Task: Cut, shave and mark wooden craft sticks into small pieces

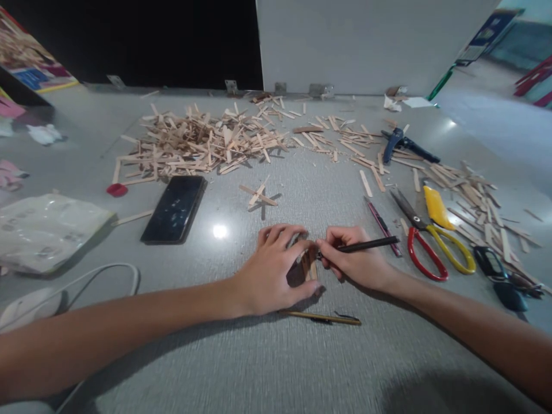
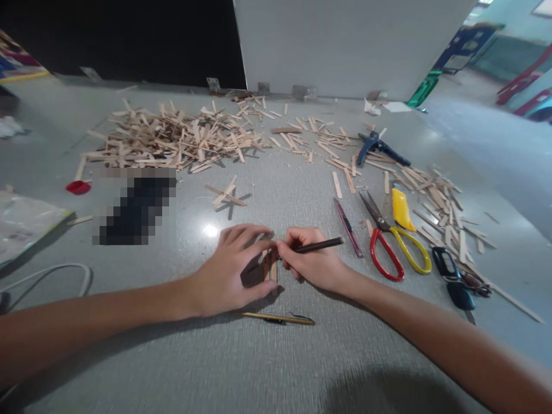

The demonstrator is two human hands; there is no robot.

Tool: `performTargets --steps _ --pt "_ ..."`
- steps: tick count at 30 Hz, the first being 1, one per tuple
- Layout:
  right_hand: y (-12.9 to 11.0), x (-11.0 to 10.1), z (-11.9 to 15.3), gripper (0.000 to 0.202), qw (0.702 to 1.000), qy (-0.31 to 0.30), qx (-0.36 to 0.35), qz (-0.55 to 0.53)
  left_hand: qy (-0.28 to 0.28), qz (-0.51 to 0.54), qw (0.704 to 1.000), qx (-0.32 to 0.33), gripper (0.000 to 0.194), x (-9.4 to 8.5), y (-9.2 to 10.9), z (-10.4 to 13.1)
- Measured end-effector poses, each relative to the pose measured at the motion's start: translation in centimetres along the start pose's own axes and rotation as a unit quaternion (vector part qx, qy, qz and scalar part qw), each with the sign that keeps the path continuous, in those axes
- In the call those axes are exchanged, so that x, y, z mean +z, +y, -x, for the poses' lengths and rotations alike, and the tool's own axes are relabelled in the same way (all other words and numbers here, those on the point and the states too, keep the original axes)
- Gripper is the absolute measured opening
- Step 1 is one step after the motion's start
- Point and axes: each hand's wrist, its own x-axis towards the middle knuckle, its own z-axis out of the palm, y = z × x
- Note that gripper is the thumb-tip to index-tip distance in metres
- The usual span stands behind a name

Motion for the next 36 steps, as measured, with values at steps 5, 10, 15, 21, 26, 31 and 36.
performTargets --steps 5,10,15,21,26,31,36 --pt "0.26 0.04 -0.07 0.045 1.000 -0.010 -0.007 0.010 0.018 0.001 1.000 -0.005 0.062 0.46 -0.15 -0.18" --pt "-0.03 0.26 -0.05 0.050 1.000 0.000 -0.001 0.005 0.018 -0.004 1.000 -0.012 0.063 0.56 -0.06 -0.26" --pt "0.06 0.26 -0.10 0.050 1.000 -0.001 0.006 0.004 0.020 -0.006 1.000 -0.014 0.066 0.57 -0.01 -0.25" --pt "0.39 0.20 -0.05 0.046 1.000 -0.002 0.000 0.019 0.014 -0.003 1.000 -0.019 0.063 0.55 0.03 -0.27" --pt "0.26 0.18 0.00 0.046 0.999 -0.013 -0.020 0.035 0.016 0.001 1.000 -0.022 0.062 0.52 -0.01 -0.34" --pt "0.03 0.15 0.03 0.044 0.999 -0.014 -0.027 0.041 0.010 0.014 0.999 -0.035 0.065 0.40 0.01 -0.42" --pt "-0.08 0.13 -0.01 0.040 0.998 -0.017 -0.032 0.048 0.006 0.012 0.999 -0.042 0.068 0.34 0.12 -0.47"
